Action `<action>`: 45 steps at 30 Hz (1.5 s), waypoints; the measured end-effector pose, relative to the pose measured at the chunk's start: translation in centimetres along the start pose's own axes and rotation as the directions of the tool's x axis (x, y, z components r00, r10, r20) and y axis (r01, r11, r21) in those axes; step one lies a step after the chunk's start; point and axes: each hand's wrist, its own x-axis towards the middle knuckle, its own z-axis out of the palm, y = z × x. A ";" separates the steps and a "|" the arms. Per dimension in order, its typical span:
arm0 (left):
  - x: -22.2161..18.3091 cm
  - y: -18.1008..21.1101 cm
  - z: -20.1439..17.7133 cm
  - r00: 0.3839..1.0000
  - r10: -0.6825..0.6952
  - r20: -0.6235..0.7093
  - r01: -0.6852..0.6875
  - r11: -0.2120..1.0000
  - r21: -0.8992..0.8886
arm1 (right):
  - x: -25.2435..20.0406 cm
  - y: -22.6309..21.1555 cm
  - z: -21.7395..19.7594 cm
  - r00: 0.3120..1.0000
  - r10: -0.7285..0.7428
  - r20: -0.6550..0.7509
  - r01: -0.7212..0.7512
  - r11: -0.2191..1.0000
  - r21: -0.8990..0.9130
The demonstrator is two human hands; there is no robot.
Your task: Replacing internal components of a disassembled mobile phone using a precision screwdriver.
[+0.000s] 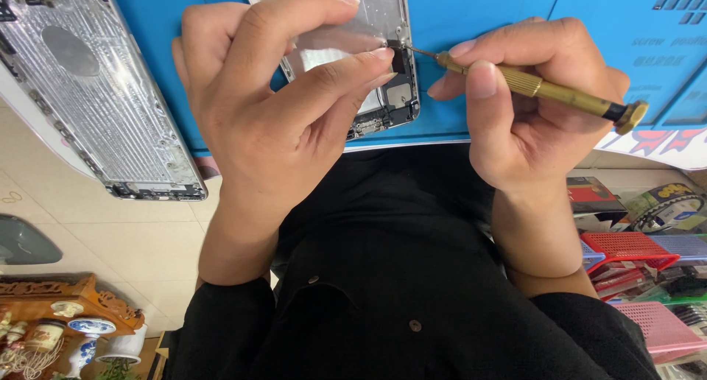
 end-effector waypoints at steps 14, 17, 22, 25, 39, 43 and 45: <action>0.0 0.0 0.0 1.000 0.007 0.001 -0.007 1.000 -0.001 | 0.2 0.4 -0.1 0.996 -0.086 0.029 0.087 0.995 -0.055; 0.0 0.0 0.0 1.000 0.005 0.001 -0.005 1.000 -0.004 | 0.1 0.4 -0.1 0.997 -0.078 0.026 0.080 0.995 -0.061; 0.0 0.1 -0.1 1.000 0.002 0.007 -0.002 1.000 0.000 | 0.0 0.6 0.0 0.997 -0.079 0.014 0.080 0.996 -0.051; -0.1 0.1 -0.1 1.000 -0.007 0.009 0.008 1.000 -0.024 | 0.2 0.6 0.0 0.997 -0.082 0.013 0.082 0.994 -0.067; -0.2 0.1 0.1 1.000 -0.008 0.000 0.008 1.000 -0.017 | 0.1 0.8 0.2 0.990 -0.137 0.019 0.139 0.983 -0.117; -0.1 0.2 0.1 1.000 -0.007 -0.005 0.007 1.000 -0.003 | 0.0 0.9 0.1 0.990 -0.141 0.019 0.143 0.984 -0.111; -0.1 0.2 0.0 1.000 -0.006 0.000 0.006 1.000 -0.010 | -0.2 0.9 0.1 0.992 -0.129 0.012 0.129 0.987 -0.094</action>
